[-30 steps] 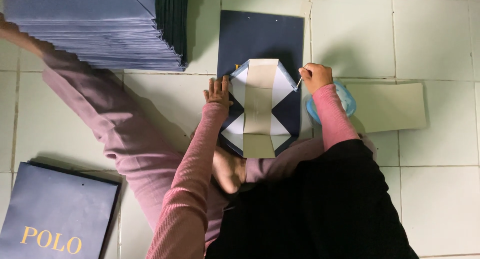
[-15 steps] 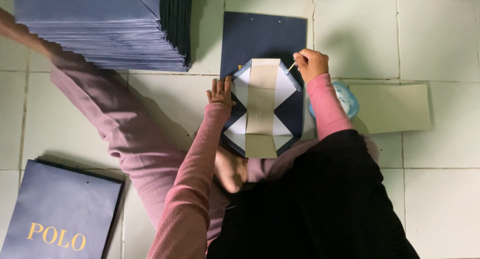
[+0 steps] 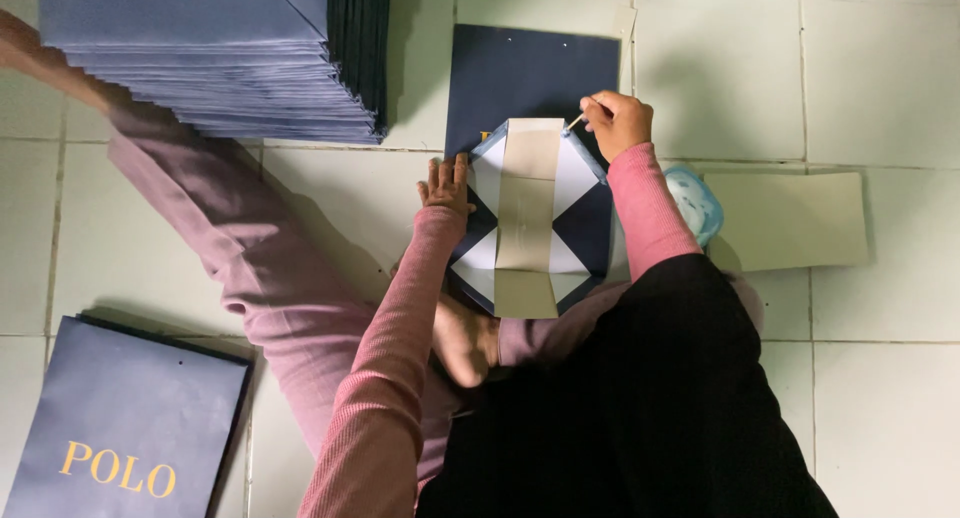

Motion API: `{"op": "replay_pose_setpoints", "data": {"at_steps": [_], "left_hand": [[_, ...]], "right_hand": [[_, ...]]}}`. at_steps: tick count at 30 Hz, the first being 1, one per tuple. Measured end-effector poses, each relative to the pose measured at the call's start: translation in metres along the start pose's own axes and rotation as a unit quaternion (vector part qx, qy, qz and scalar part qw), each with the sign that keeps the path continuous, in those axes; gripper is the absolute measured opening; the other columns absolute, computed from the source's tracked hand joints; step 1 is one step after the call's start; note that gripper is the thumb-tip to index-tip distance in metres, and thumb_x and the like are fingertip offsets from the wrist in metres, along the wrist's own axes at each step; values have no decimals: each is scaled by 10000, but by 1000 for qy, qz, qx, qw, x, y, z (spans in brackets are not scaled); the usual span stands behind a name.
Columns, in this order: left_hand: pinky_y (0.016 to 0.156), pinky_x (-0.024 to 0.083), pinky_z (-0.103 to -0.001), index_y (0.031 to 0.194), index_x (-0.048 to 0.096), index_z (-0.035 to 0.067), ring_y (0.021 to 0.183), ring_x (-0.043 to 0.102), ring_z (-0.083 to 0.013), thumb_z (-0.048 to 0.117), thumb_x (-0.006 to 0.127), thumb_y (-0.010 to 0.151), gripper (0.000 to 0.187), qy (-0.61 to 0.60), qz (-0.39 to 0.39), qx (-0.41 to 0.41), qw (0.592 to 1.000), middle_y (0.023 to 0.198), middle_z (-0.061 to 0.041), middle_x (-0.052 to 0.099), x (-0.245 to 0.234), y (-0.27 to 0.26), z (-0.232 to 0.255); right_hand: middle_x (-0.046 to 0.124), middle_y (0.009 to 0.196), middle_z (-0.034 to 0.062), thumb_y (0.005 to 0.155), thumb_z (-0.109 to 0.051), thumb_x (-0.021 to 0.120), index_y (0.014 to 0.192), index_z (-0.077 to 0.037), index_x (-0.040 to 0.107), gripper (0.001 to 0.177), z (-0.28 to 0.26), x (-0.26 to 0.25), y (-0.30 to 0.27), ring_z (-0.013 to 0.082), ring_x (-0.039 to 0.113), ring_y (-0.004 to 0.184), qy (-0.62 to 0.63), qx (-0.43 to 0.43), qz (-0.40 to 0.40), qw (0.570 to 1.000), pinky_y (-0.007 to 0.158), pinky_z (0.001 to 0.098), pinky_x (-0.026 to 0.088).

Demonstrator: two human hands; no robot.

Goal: Assembling the bottom of a paper bag by folding and applying glue with a stick

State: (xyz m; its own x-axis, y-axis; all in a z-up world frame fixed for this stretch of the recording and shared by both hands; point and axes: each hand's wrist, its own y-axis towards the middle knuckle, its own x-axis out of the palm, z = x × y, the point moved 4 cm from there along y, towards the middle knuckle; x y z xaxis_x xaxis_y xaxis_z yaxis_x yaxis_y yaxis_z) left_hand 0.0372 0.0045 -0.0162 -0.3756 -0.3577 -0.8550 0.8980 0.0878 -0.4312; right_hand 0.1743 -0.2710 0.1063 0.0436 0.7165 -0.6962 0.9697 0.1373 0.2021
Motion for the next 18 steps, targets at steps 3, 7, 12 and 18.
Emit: {"op": "replay_pose_setpoints", "data": {"at_steps": [3, 7, 12, 18], "left_hand": [[1216, 239, -638, 1647, -10, 262, 1554, 88, -388, 315, 830, 849, 1160, 1, 2, 4, 1000, 1624, -109, 192, 3, 0, 0], [1222, 232, -634, 1643, -62, 289, 1561, 71, -371, 335, 828, 850, 1193, 5, -1, -5, 1000, 1639, -82, 158, 5, 3, -1], [1223, 215, -635, 1647, -15, 268, 1558, 81, -382, 312, 823, 854, 1155, 1, 0, 5, 1000, 1640, -103, 178, -6, -8, 3], [1228, 222, -626, 1646, -32, 269, 1561, 82, -371, 314, 822, 856, 1164, 4, 1, -6, 1000, 1643, -99, 178, 2, 0, 1]], "right_hand": [[714, 658, -2, 977, -245, 729, 920, -230, 802, 93, -6, -1, 1, 181, 747, 724, 4, -2, -8, 1000, 699, 336, 615], [706, 645, 6, 987, -237, 737, 916, -219, 797, 95, 13, -12, -14, 194, 744, 713, -22, -5, -11, 1000, 688, 357, 616], [726, 724, 87, 983, -270, 707, 869, -186, 766, 154, 51, -25, -43, 346, 735, 771, -141, -17, -76, 987, 723, 472, 602], [704, 647, 20, 976, -270, 691, 884, -197, 762, 138, 34, -18, -33, 282, 742, 760, -116, -3, -58, 992, 753, 404, 625]]}}
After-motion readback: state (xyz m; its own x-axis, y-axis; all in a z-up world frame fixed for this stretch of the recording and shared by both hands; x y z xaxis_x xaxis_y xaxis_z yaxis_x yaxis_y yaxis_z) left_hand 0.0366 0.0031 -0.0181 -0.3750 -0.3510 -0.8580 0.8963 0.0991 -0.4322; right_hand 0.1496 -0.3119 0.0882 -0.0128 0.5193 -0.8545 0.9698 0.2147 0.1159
